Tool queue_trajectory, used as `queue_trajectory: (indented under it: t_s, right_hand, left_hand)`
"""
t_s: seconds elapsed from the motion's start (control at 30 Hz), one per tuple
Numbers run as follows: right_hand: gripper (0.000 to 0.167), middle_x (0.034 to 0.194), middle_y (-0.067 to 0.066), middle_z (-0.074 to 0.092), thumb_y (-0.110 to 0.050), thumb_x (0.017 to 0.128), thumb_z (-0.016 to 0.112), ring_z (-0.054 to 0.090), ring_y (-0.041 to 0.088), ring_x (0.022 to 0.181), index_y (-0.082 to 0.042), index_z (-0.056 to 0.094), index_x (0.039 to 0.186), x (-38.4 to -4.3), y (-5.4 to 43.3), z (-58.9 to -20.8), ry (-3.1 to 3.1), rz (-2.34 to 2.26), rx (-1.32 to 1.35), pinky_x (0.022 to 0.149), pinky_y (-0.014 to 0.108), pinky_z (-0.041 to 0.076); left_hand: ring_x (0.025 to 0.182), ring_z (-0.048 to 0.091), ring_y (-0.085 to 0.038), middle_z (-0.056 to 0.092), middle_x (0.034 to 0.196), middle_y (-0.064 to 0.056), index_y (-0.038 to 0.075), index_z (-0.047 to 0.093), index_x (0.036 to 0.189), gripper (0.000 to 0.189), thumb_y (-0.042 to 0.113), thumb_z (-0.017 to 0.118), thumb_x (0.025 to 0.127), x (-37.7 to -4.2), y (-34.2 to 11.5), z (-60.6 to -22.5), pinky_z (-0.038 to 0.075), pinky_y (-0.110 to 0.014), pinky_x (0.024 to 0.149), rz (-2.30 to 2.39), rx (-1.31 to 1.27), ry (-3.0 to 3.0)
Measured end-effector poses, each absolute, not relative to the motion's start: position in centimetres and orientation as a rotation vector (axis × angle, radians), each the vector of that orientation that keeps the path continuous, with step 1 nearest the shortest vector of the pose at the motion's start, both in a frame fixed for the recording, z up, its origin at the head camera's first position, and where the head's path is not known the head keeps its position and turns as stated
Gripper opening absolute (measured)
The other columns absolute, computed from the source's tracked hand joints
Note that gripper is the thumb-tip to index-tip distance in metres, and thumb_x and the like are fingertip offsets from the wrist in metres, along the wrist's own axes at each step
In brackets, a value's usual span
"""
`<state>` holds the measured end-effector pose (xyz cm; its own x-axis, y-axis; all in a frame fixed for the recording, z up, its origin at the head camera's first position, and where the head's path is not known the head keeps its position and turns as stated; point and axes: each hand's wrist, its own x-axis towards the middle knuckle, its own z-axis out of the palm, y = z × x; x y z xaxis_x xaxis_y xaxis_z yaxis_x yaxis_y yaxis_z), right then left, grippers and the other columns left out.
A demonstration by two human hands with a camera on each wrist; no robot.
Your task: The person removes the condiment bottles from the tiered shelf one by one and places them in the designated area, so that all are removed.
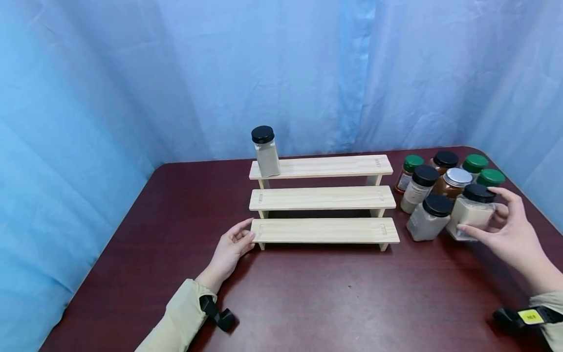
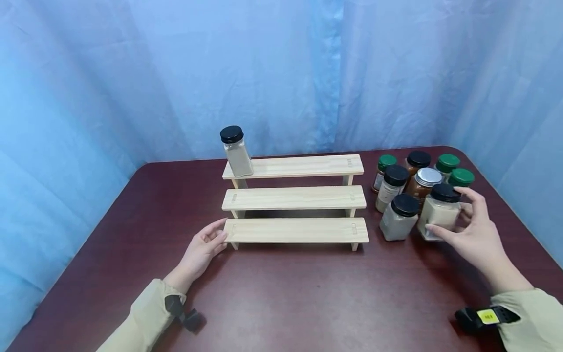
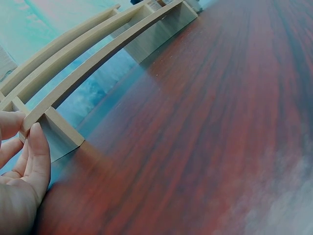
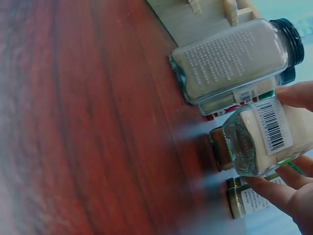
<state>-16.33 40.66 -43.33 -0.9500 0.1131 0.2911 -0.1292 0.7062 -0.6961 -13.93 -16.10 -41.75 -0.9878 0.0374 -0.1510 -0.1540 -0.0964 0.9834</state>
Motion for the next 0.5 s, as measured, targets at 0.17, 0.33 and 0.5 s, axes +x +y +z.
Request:
queue_trajectory:
  t_s: [0.17,0.33,0.5]
  right_hand:
    - [0.103,0.108,-0.001,0.044,-0.019,0.077,0.079,0.035,-0.028,0.082,-0.042,0.006,0.146,-16.6,40.4,-43.6,-2.645,1.052,0.029,0.058,-0.002,0.037]
    - [0.102,0.110,0.004,0.054,-0.010,0.077,0.078,0.037,-0.029,0.082,-0.032,0.008,0.148,-15.9,38.9,-42.4,-2.652,1.118,0.079,0.059,-0.002,0.038]
    - [0.101,0.110,0.013,0.055,-0.004,0.076,0.077,0.038,-0.029,0.080,-0.025,0.008,0.148,-15.2,37.5,-40.9,-2.651,1.135,0.078,0.059,-0.002,0.038]
  left_hand:
    - [0.072,0.055,-0.001,0.053,0.084,0.006,-0.003,0.040,0.140,0.048,-0.004,0.050,0.094,-14.0,-16.0,-41.8,0.051,-0.014,0.068,2.232,-0.148,2.021]
    - [0.072,0.055,-0.001,0.053,0.084,0.005,-0.002,0.040,0.140,0.047,-0.004,0.050,0.094,-14.0,-16.0,-41.9,0.051,-0.014,0.068,2.231,-0.151,2.018]
    - [0.072,0.055,-0.001,0.053,0.084,0.005,-0.002,0.040,0.140,0.047,-0.004,0.050,0.094,-14.0,-16.0,-41.9,0.051,-0.014,0.068,2.228,-0.154,2.023]
